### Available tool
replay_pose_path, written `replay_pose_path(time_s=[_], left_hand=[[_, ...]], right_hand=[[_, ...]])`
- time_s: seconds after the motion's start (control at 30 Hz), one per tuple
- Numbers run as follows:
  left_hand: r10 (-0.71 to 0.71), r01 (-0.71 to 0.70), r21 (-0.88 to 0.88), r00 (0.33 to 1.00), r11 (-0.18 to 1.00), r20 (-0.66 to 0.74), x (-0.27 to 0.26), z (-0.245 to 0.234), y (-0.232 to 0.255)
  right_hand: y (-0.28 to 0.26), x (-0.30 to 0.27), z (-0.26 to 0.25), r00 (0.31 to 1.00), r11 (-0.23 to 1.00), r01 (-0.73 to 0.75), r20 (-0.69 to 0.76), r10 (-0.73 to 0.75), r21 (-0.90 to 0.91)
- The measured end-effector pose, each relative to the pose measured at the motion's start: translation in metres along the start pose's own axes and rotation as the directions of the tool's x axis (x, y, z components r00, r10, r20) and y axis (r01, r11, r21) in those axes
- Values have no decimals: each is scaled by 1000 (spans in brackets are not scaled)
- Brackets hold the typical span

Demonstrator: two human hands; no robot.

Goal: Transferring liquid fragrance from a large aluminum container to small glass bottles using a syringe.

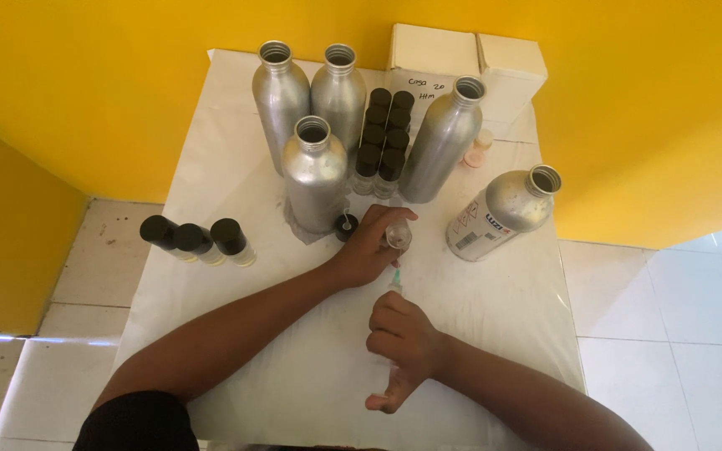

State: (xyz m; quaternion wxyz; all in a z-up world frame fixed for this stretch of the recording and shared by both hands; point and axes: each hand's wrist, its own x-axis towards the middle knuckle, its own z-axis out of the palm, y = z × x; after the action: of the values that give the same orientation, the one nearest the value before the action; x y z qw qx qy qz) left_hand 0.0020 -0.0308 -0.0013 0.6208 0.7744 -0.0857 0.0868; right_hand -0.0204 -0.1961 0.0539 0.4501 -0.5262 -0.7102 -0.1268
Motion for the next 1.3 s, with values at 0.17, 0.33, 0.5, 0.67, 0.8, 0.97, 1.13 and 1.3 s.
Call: replay_pose_path(time_s=[0.17,0.33,0.5,0.67,0.8,0.97,1.13,1.3], left_hand=[[10,-9,207,1000,978,-4,3,0,-6],[104,-100,85,994,991,-44,-1,-1,-5],[69,-64,94,996,994,-49,2,1,-15],[33,-30,62,998,998,-59,2,2,-17],[9,-7,92,1000,996,-29,2,0,-10],[158,-145,187,986,972,-56,6,5,-31],[119,-109,140,991,984,-65,2,0,-6],[103,-95,122,993,988,-61,2,1,-3]], right_hand=[[7,-13,10,993,991,-111,-16,113,77],[4,-7,0,990,980,-135,-8,137,150],[4,-7,-1,992,978,-124,-11,127,169],[3,-3,0,992,982,-112,-34,118,150],[4,-3,0,987,976,-158,0,160,152],[10,-11,7,982,973,-190,7,191,128],[5,-2,-3,983,976,-182,36,179,120],[-1,2,-8,979,971,-203,54,198,125]])
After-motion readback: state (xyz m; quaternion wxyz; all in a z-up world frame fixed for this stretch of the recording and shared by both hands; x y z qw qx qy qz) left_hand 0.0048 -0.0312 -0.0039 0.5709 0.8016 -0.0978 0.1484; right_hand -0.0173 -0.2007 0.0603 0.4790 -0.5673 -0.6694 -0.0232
